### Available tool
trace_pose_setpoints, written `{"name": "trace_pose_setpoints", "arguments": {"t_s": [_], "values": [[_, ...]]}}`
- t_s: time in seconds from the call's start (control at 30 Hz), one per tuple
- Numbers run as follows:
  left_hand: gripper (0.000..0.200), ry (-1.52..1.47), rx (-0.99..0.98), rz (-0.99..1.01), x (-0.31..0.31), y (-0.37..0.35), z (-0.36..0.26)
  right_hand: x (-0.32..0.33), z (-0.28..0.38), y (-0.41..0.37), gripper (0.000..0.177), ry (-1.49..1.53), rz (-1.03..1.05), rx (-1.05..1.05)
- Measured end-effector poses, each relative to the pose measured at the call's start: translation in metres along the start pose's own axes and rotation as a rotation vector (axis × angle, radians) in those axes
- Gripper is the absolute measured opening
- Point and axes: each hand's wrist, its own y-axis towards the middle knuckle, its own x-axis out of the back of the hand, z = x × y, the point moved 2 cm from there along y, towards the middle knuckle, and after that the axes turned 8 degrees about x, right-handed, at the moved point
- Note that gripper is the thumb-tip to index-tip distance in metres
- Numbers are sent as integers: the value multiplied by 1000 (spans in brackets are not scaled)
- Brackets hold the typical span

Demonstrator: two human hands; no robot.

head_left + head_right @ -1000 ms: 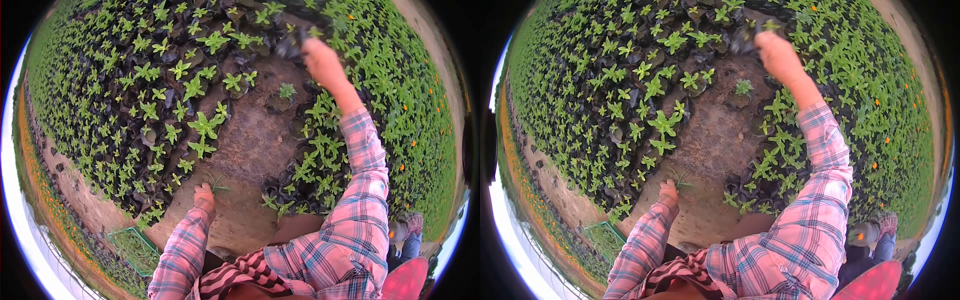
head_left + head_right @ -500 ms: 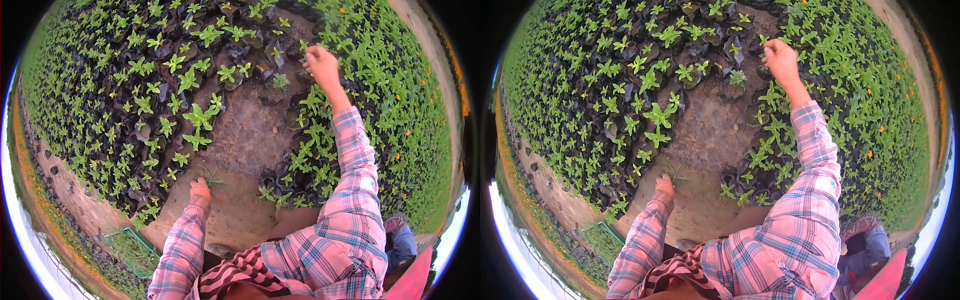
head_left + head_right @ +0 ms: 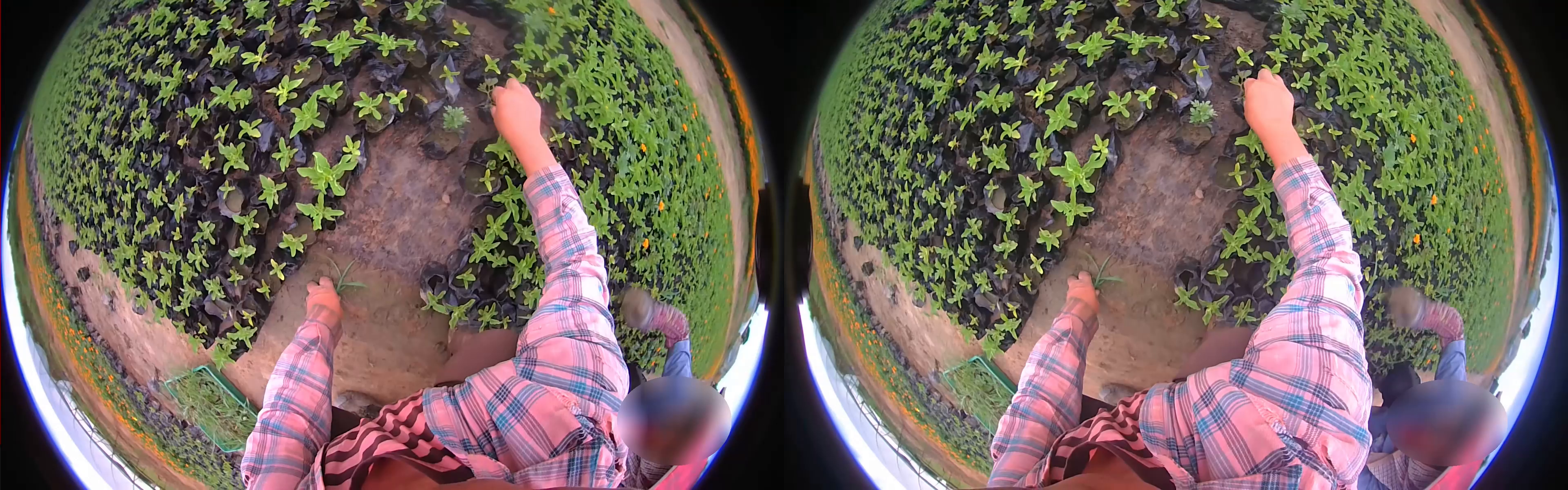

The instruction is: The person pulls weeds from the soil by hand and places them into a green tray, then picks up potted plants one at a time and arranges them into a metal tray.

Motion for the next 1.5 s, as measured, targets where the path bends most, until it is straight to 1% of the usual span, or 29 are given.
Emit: {"name": "trace_pose_setpoints", "arguments": {"t_s": [0.1,0.17,0.23,0.27,0.3,0.37,0.4,0.43,0.5,0.53,0.57,0.63,0.67,0.7,0.77,0.8,0.87,0.9,0.97,1.0,1.03,1.1,1.17,1.23,1.27,1.3,1.37,1.43,1.5], "values": [[50,-56,41,16,2,-1,-3,6,3,1,6,19,-27,118],[47,13,30,9,7,-3,-5,14,7,-3,5,19,-71,153],[46,-11,29,2,11,-7,-5,32,14,-8,11,249,-190,-58],[45,-27,22,-6,11,-9,-6,40,16,-10,16,248,-282,-29],[45,-31,20,-9,10,-8,-5,46,20,-10,16,245,-286,-26],[42,-60,7,-23,7,-4,-3,54,30,-9,17,656,-258,-139],[42,-70,9,-28,10,-7,-2,59,39,-9,16,791,-262,-85],[41,-79,-19,-37,12,-10,-1,65,47,-10,16,789,-264,-75],[39,-94,-49,-41,10,-12,0,72,65,-19,16,1391,-57,-319],[38,-117,-94,-70,9,-11,4,76,74,-25,17,1445,17,-269],[37,-140,-139,-102,8,-10,6,75,80,-30,17,1442,20,-264],[37,-155,-172,-124,6,-9,10,56,95,-47,17,1486,204,-272],[37,-164,-205,-143,3,-10,11,48,104,-58,18,1512,231,-263],[37,-171,-201,-137,-5,-4,17,51,119,-68,18,1487,300,-293],[38,-467,-313,-172,-18,12,24,53,148,-91,19,1420,494,-236],[38,-467,-319,-166,-17,9,19,52,164,-104,18,1394,541,-154],[38,-1266,-347,352,-8,-9,2,44,195,-129,17,1317,591,51],[38,-1254,-351,357,4,-27,-6,41,209,-142,17,1261,595,172],[41,-1733,-418,800,28,-71,-28,41,235,-163,19,1101,382,452],[41,-1727,-423,809,28,-78,-33,49,243,-169,23,1121,450,401],[40,-1701,-464,811,28,-83,-37,57,248,-173,24,1289,580,295],[39,-1681,-505,817,24,-81,-37,62,242,-172,25,1420,692,262],[29,-1647,-541,713,16,-65,-28,74,215,-149,27,1431,788,66],[25,-1641,-509,692,15,-60,-17,58,169,-121,31,843,144,208],[20,-1626,-479,664,16,-57,-12,50,143,-106,28,578,25,132],[20,-1626,-487,665,15,-55,-8,51,122,-100,22,360,-40,26],[18,-1541,-392,611,11,-50,0,42,94,-89,17,85,14,-45],[18,-1528,-398,605,8,-51,4,29,82,-89,12,-42,78,-103],[18,-1516,-402,602,5,-51,5,20,77,-92,10,-58,113,-67]]}}
